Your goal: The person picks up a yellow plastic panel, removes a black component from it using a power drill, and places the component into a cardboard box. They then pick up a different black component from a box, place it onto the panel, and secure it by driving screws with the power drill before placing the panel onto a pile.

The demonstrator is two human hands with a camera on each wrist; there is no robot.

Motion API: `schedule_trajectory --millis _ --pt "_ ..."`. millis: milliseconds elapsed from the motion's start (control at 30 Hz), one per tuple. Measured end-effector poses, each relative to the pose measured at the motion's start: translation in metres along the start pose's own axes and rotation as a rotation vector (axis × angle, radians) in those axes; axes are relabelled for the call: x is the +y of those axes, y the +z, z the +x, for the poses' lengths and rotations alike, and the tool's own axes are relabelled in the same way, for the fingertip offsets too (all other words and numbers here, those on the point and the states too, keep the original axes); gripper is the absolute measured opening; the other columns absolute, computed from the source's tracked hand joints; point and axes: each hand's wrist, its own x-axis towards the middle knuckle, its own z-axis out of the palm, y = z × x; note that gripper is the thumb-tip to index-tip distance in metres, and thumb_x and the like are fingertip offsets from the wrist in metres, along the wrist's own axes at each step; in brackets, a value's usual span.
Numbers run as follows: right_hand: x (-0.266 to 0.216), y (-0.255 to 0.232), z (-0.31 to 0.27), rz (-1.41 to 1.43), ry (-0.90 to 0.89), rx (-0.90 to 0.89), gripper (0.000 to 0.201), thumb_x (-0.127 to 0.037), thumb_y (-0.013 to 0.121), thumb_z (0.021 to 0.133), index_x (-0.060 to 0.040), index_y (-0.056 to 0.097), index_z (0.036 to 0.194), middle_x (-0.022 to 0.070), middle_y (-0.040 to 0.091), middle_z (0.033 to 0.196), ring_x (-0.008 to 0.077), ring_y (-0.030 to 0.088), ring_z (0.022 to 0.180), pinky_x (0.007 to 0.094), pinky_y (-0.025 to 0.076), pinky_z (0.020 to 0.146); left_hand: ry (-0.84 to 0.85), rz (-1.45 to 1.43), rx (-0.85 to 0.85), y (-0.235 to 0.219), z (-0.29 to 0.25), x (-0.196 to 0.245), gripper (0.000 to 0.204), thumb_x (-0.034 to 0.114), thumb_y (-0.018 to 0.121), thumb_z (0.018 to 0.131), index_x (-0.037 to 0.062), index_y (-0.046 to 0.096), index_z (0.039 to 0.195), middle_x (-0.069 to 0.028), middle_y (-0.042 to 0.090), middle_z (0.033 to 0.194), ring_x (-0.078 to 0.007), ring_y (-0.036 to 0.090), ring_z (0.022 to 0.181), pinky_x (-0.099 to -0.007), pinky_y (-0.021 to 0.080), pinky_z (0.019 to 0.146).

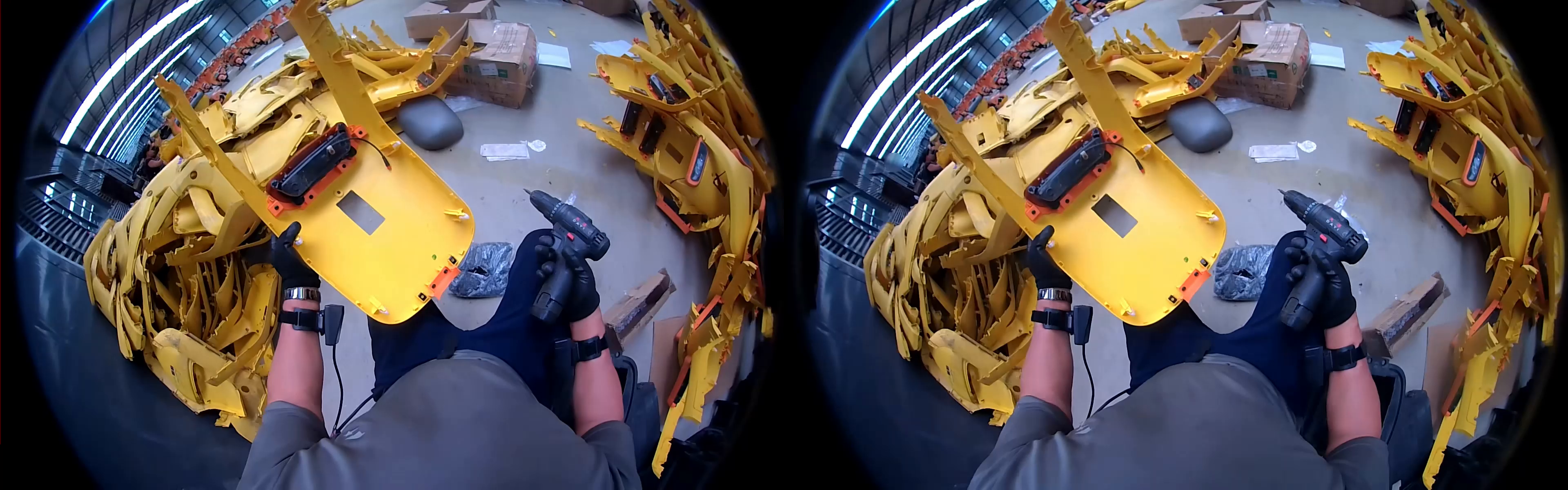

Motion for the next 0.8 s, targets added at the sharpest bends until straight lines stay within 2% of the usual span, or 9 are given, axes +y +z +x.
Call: schedule_trajectory --millis 133,267,433,467,567,700,733,767,800 --pt "-0.022 -0.017 -0.043 -0.137 -0.008 0.046 0.05 -0.024 0.063 0.094 0.0022 0.048 0.133 0.0159 0.065 0.114 0.0164 0.067 0.074 0.0329 0.058 0.073 0.05 0.029 0.036 0.003 0.001 -0.002 0.03 0.004 0.064 0.085 0.0039 0.058 0.114 -0.0102 0.067 0.099 -0.028 0.068 0.084 -0.0389 0.057 0.076" --pt "-0.038 -0.018 -0.098 -0.453 -0.147 0.317 0.05 -0.032 0.062 0.094 0.0015 0.051 0.129 0.0153 0.066 0.106 0.0158 0.066 0.065 0.0289 0.057 0.061 -0.03 0.009 0.029 0.009 0.004 -0.005 0.028 0.006 0.063 0.086 0.003 0.059 0.113 -0.0112 0.067 0.103 -0.03 0.068 0.086 -0.0404 0.057 0.077" --pt "-0.052 -0.035 -0.155 -0.525 -0.209 0.599 0.051 -0.032 0.068 0.089 -0.0014 0.053 0.128 0.0135 0.066 0.104 0.0159 0.065 0.067 0.0291 0.057 0.061 -0.058 -0.054 0.002 0.001 0.018 -0.016 0.029 0.009 0.064 0.086 0.0026 0.059 0.113 -0.0112 0.067 0.102 -0.0297 0.068 0.085 -0.0401 0.057 0.077" --pt "-0.055 -0.039 -0.165 -0.407 -0.161 0.586 0.05 -0.031 0.069 0.089 -0.0027 0.054 0.127 0.0116 0.066 0.103 0.0163 0.066 0.069 0.0291 0.057 0.061 -0.07 -0.062 0.004 0.002 0.019 -0.021 0.029 0.009 0.064 0.085 0.0025 0.06 0.113 -0.0111 0.067 0.101 -0.0296 0.068 0.085 -0.0401 0.057 0.078" --pt "-0.061 -0.041 -0.188 -0.479 -0.192 0.685 0.046 -0.03 0.069 0.089 -0.0036 0.056 0.124 0.0099 0.066 0.101 0.0169 0.065 0.068 0.0285 0.057 0.06 -0.11 -0.013 0.013 -0.005 0.025 -0.03 0.026 0.01 0.065 0.085 0.003 0.061 0.11 -0.0109 0.067 0.098 -0.029 0.068 0.084 -0.0391 0.057 0.077" --pt "-0.07 -0.07 -0.209 -0.401 -0.2 0.688 0.044 -0.03 0.068 0.089 -0.0023 0.058 0.121 0.0082 0.066 0.097 0.0175 0.065 0.07 0.0295 0.057 0.06 0.048 0.179 0.042 -0.019 0.038 -0.044 0.018 0.011 0.067 0.084 0.0013 0.065 0.1 -0.011 0.068 0.097 -0.0276 0.068 0.081 -0.0379 0.057 0.073" --pt "-0.073 -0.087 -0.213 -0.359 -0.182 0.67 0.046 -0.032 0.067 0.089 -0.0012 0.058 0.121 0.0078 0.067 0.091 0.0176 0.065 0.071 0.0297 0.056 0.062 -0.031 0.132 0.048 -0.02 0.039 -0.04 0.018 0.013 0.066 0.086 0.0004 0.065 0.099 -0.011 0.068 0.096 -0.0273 0.067 0.082 -0.0382 0.057 0.076" --pt "-0.071 -0.078 -0.21 -0.41 -0.246 0.781 0.043 -0.031 0.066 0.09 -0.0002 0.06 0.12 0.0074 0.066 0.085 0.0174 0.065 0.07 0.0289 0.056 0.063 -0.133 0.075 0.037 -0.024 0.043 -0.043 0.019 0.015 0.064 0.088 -0.0006 0.065 0.099 -0.011 0.068 0.095 -0.0269 0.067 0.083 -0.0385 0.057 0.078" --pt "-0.076 -0.086 -0.218 -0.478 -0.234 0.75 0.04 -0.03 0.066 0.091 0.0008 0.063 0.117 0.0076 0.065 0.083 0.0177 0.064 0.07 0.0285 0.055 0.064 -0.11 0.121 -0.092 -0.063 0.064 -0.059 0.03 0.016 0.064 0.091 -0.0006 0.062 0.116 -0.0124 0.066 0.111 -0.0226 0.066 0.093 -0.0364 0.055 0.086"
